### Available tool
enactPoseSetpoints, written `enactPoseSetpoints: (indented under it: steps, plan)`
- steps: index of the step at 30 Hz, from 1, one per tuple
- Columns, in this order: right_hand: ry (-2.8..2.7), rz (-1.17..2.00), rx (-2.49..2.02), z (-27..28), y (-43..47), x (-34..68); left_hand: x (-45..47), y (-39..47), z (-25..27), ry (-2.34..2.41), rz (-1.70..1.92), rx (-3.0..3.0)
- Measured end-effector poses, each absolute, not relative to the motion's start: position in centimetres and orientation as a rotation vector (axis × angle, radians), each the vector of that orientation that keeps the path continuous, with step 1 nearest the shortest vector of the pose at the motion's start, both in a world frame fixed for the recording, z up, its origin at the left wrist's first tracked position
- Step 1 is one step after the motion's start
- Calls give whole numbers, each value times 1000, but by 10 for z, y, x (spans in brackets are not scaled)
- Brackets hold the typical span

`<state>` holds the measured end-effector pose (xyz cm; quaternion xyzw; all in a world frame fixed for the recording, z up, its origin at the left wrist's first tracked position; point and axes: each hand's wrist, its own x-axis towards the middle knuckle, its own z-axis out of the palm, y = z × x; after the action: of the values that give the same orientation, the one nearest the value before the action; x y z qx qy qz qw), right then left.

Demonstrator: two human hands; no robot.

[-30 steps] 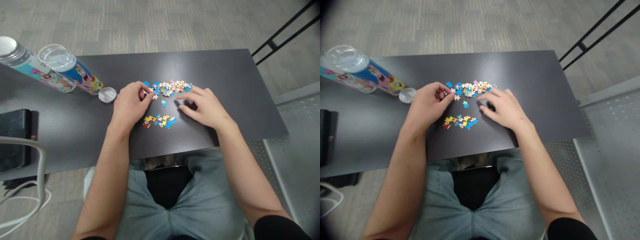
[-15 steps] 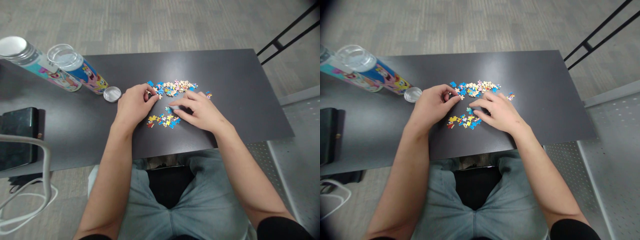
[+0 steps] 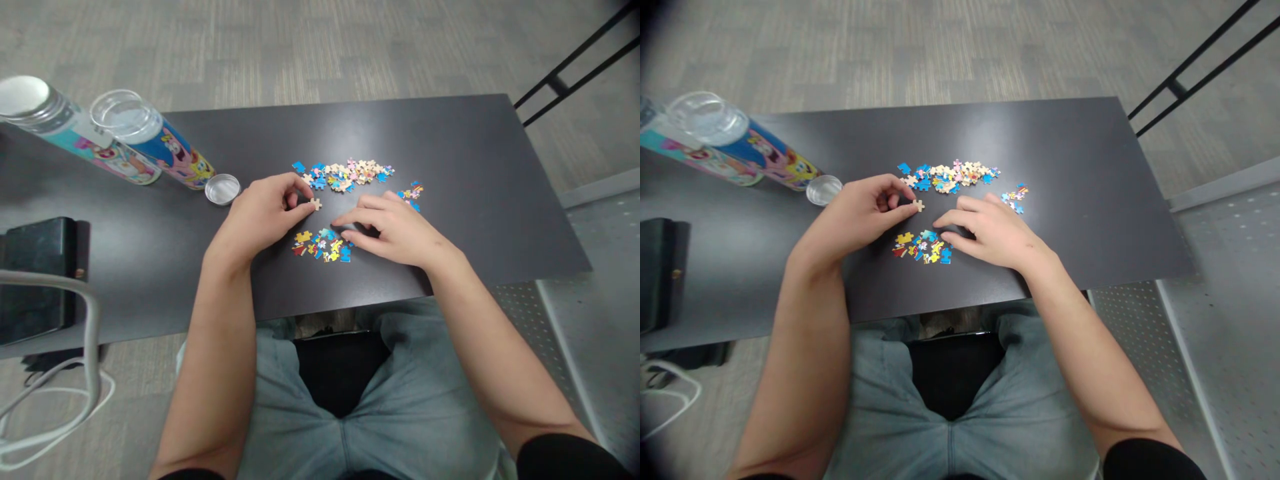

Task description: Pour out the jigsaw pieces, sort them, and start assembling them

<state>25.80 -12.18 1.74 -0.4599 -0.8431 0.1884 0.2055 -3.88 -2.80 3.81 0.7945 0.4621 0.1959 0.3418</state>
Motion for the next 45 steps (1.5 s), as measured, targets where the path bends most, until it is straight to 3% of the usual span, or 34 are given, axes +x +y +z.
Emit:
enactPoseSetpoints:
  steps: [8, 14, 20, 31, 45]
  plan:
    - [-2236, 437, -1364, 19, -120, 267, -46, -29, 46, 983, 486, 1967]
    - [-2297, 362, -1473, 20, -124, 243, -50, -23, 41, 1383, 701, 2000]
    - [-2315, 280, -1512, 18, -120, 215, -40, -20, 24, 1488, 677, 2187]
    - [-2248, 327, -1596, 24, -117, 331, -20, -26, 37, 1582, 547, 2288]
    - [-1948, 293, -1614, 21, -111, 351, -22, -17, 24, 1436, 859, 2176]
